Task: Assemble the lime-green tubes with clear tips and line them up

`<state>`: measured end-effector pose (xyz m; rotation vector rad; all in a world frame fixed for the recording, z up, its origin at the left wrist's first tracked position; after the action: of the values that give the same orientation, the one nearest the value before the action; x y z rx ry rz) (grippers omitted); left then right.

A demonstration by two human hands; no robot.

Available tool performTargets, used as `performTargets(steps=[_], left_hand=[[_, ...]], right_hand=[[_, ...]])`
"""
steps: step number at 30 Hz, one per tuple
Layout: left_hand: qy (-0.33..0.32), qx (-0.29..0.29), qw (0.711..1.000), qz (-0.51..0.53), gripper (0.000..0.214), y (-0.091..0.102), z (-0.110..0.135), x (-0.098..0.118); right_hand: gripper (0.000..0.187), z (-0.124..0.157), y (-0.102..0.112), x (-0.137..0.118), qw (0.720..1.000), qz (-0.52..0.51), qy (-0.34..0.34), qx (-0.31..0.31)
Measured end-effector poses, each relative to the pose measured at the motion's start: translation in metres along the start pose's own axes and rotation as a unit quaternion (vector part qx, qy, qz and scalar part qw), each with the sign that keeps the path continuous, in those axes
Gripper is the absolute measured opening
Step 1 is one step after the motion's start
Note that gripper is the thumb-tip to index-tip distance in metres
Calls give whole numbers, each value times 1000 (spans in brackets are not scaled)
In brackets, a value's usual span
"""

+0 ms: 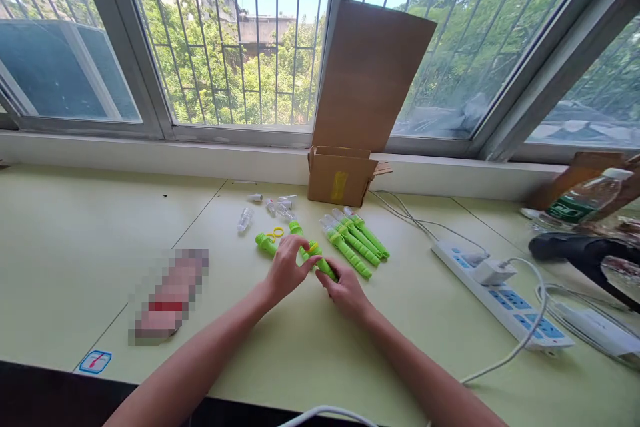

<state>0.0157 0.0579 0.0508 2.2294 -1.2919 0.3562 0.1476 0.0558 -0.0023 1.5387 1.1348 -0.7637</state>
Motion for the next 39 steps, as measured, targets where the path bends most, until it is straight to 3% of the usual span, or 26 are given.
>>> performTargets(steps=[5, 11, 25, 31, 36, 39], left_hand=[[-12, -14, 1000, -13, 22, -1, -2, 3], [-12, -20, 1000, -21, 23, -2, -5, 3], [0, -22, 1000, 4, 22, 2, -8, 5], [11, -31, 998, 50, 17, -2, -4, 0], [-6, -10, 999, 38, 17, -1, -1, -1], [-6, 5, 1000, 6, 18, 0, 1, -2]], right_hand=[[27, 2, -8, 11, 989, -104, -89, -55], [25, 4, -14, 10, 971, -191, -125, -76], [27, 7, -16, 15, 934, -280, -205, -87], [26, 5, -11, 10, 953, -246, -160, -77], [33, 2, 0, -2, 995, -73, -67, -12], [33, 1, 10, -12, 998, 24, -1, 50]])
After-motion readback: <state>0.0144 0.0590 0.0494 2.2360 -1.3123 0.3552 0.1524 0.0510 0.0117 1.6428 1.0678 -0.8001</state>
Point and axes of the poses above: each hand's wrist, its own z-axis away from the middle knuckle, its own y-axis out of the back of the hand, x = y × z, the point moved 8 cm from there along -z, towards the middle knuckle, and after that the axes turned 8 degrees about x, right-handed, at the moved point
